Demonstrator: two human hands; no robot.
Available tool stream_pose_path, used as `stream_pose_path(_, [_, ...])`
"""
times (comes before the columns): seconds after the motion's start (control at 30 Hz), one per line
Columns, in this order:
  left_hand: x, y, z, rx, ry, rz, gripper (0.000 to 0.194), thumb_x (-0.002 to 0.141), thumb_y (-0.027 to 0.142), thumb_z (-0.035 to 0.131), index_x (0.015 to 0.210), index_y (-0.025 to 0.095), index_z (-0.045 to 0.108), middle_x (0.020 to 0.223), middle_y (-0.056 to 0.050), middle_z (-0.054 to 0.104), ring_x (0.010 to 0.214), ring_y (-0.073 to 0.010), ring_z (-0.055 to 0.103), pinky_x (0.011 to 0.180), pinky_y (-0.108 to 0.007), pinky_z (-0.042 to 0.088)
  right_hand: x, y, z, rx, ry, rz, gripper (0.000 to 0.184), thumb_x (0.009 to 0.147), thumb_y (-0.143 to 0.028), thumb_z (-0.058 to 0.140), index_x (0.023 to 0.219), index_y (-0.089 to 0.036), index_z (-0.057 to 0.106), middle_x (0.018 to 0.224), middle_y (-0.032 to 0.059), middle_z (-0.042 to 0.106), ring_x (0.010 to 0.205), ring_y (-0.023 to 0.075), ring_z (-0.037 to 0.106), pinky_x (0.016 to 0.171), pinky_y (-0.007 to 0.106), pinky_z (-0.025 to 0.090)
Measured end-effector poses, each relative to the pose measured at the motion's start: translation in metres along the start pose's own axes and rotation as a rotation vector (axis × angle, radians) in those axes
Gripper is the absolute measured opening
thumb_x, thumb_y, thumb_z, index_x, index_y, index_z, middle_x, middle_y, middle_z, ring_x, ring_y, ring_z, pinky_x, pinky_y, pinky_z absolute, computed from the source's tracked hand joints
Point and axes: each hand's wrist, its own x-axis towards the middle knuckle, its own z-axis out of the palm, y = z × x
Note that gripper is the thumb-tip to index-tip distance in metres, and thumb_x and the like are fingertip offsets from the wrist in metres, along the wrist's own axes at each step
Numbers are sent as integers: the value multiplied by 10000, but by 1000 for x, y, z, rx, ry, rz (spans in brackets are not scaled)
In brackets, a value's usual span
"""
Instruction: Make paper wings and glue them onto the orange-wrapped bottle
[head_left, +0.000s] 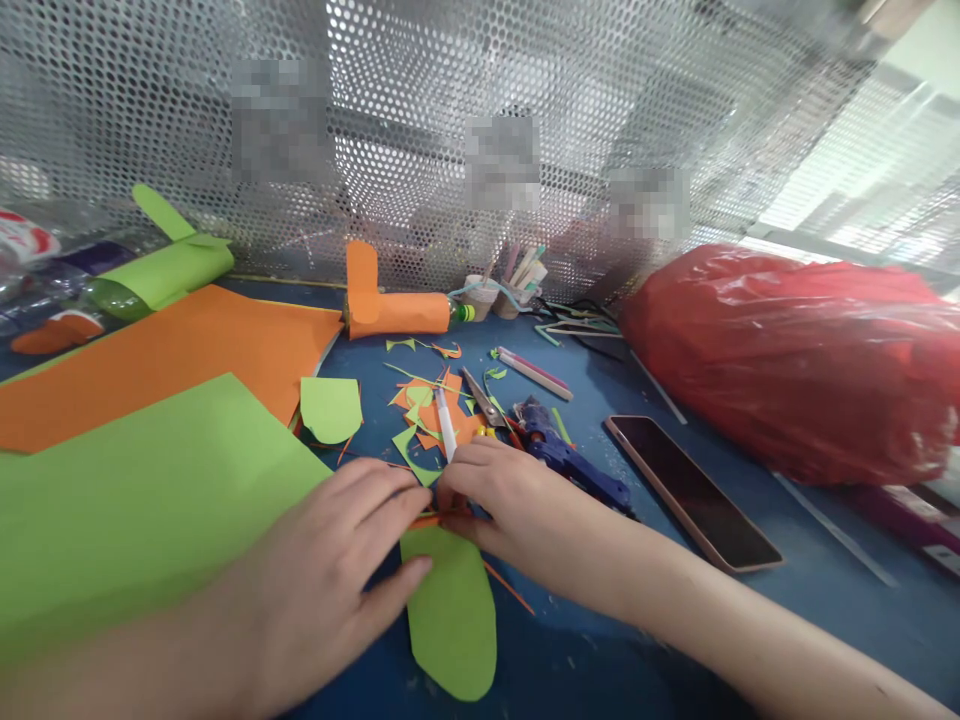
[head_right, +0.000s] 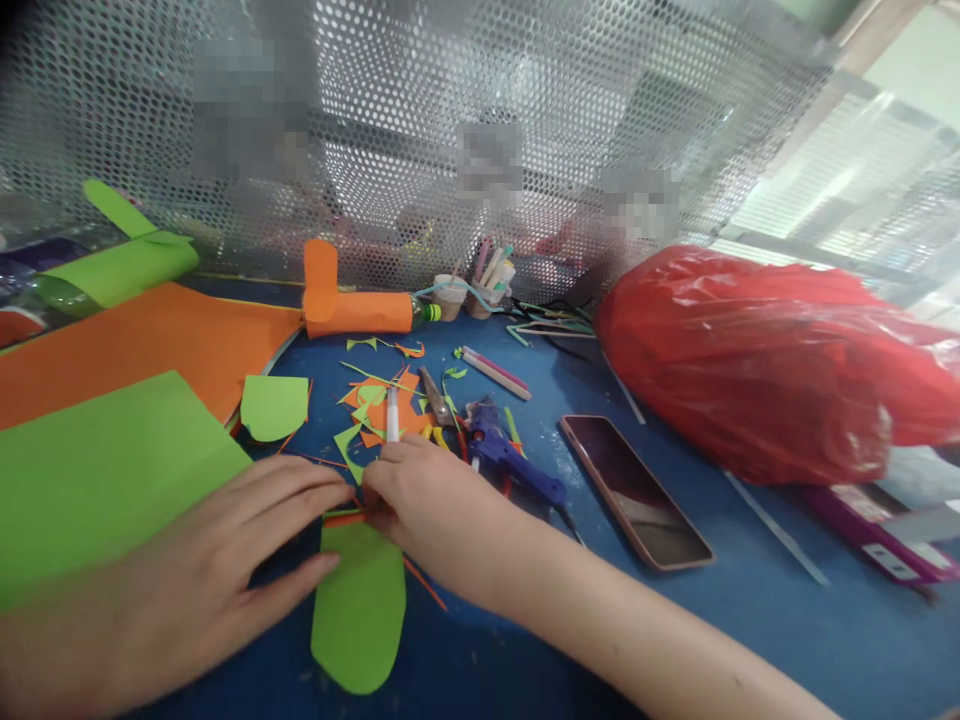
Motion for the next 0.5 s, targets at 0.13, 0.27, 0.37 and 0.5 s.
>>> stream_pose_path(0.13, [-1,-15,10,-58,-76,-52,202,911,189,558,1102,140,604,1070,-113,648,1025,-297,554,853,-447,526,-1,-1,1,4,10,-15,95,853,-57,662,807,-138,642,840,20,611,815,156,583,715,252,450])
stream_pose_path(0.27, [-1,-15,12,-172,-104,-36,102,944,138,518,996,179,595,963,-51,638,977,-247,530,870,-401,488,-3,0,2,25,-10,9,106,849,-43,655,808,-140,639,815,11,610,801,150,575,709,248,440])
stream_pose_path(0.37, [0,-14,12,-229,-90,-32,119,959,111,484,944,171,587,904,-33,630,941,-225,515,897,-394,458,-3,1,2,40,-22,15,103,844,-41,656,826,-141,648,798,8,610,789,146,572,702,241,439])
stream_pose_path(0.5, [0,-15,11,-248,-84,9,180,965,93,458,880,153,605,851,-37,622,888,-214,504,847,-377,471,-2,3,1,10,0,-69,106,839,-42,662,809,-142,649,777,-2,601,775,140,561,694,233,429])
